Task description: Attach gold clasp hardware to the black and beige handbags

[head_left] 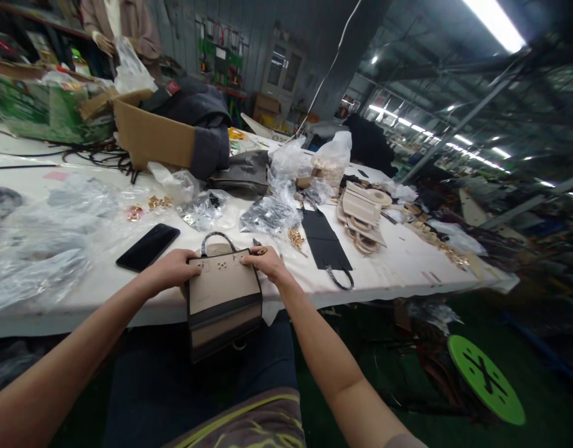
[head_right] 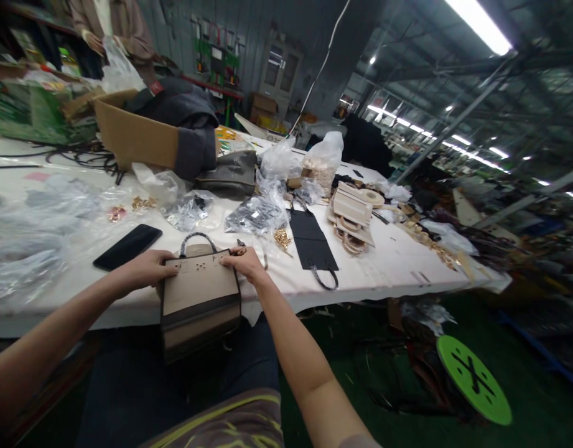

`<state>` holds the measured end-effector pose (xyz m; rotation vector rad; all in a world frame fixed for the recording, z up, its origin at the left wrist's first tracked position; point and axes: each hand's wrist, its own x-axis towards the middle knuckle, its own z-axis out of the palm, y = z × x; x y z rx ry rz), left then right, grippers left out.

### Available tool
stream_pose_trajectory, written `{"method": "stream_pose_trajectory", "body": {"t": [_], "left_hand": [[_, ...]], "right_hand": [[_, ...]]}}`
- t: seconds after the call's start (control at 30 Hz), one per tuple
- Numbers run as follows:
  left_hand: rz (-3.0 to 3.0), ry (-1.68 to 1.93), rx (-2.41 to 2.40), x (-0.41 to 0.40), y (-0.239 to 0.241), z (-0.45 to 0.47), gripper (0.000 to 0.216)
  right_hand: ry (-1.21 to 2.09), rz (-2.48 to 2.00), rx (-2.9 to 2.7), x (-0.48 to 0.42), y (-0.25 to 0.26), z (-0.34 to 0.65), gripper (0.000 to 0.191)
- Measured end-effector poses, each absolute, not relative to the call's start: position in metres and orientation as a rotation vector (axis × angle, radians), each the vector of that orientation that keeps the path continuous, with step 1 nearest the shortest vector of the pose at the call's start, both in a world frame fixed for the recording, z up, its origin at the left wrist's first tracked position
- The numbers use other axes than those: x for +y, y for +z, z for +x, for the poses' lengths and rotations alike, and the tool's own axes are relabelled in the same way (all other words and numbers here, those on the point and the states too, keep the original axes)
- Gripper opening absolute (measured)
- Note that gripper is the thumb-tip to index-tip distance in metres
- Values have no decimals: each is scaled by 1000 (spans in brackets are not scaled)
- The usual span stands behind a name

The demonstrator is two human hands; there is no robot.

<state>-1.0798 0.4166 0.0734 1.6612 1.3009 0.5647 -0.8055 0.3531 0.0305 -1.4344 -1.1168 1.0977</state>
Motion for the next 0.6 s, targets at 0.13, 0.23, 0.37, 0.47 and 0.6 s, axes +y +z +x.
{"method": "stream_pose_trajectory", "body": {"t": [0.13,0.23,0.37,0.47,0.6], "left_hand": [[1864,408,1395,425,65,-1082,40],[2163,381,1409,433,63,-1085,35],[2044,340,1351,439,56,-1092,39],[1870,470,1382,436,48,-1094,52],[1684,588,1313,427,39,-1094,63]], "right_hand": [[1078,-1517,-1272,358,31,-798,28],[1004,-1578,-1381,360,34,-796,24],[825,-1628,-1484,362,32,-798,21],[810,-1623,-1448,364,26,-798,20],[1143,-1417,-1333,364,17,-795,36]]}}
